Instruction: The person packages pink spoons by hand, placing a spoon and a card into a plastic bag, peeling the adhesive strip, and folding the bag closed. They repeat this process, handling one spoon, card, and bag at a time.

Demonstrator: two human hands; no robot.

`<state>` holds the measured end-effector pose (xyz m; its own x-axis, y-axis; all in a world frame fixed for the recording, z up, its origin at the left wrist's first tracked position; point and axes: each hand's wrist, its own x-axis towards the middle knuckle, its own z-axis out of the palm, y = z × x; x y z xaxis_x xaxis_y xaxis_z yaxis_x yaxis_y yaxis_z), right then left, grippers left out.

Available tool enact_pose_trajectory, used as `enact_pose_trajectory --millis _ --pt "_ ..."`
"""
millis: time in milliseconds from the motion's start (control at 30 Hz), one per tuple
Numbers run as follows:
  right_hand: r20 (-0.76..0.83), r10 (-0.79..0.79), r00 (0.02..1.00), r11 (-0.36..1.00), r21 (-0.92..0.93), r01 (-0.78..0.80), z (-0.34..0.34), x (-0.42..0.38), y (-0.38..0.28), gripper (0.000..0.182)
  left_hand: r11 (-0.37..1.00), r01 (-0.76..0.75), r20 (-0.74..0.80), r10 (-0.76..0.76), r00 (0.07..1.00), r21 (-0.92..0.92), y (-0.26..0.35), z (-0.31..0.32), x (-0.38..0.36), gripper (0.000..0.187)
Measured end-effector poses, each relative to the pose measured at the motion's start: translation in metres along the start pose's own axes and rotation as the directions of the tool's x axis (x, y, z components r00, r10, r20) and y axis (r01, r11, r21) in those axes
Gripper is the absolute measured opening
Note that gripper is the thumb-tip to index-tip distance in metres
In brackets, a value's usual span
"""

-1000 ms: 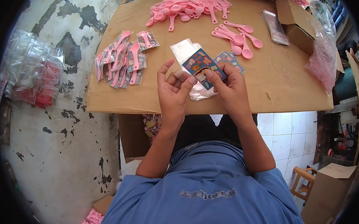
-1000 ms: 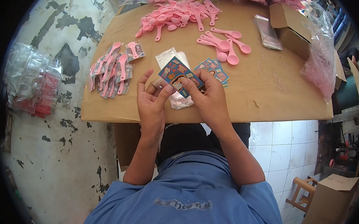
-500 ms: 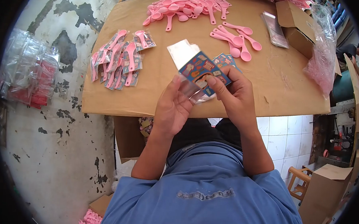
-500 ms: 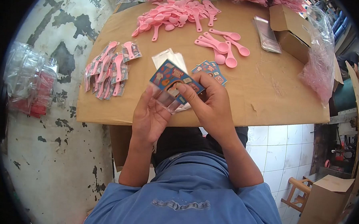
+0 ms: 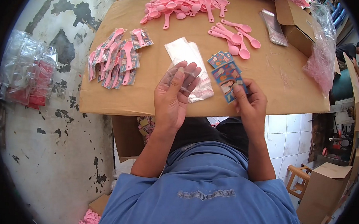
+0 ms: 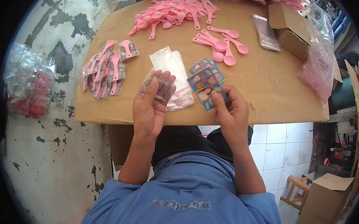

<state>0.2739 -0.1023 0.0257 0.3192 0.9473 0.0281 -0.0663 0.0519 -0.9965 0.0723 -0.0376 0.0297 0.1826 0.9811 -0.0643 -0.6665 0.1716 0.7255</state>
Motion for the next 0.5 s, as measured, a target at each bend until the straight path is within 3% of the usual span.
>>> enact_pose_trajectory --millis 133,267,500 --pt "0.137 0.098 0.986 0.992 0.062 -0.108 0.005 -0.01 -0.003 0.026 0.999 -0.031 0.07 0.03 0.997 0.013 -0.005 0.008 -0.003 0.041" --pt "0.091 0.05 0.995 0.989 0.132 -0.061 0.016 -0.01 -0.004 0.026 0.999 0.029 0.07 -0.032 0.997 0.036 -0.007 0.011 -0.007 0.042" --pt "0.244 0.094 0.965 0.995 0.003 -0.098 0.01 -0.01 -0.007 0.023 0.999 0.032 0.146 -0.038 0.989 0.041 -0.01 0.012 -0.008 0.041"
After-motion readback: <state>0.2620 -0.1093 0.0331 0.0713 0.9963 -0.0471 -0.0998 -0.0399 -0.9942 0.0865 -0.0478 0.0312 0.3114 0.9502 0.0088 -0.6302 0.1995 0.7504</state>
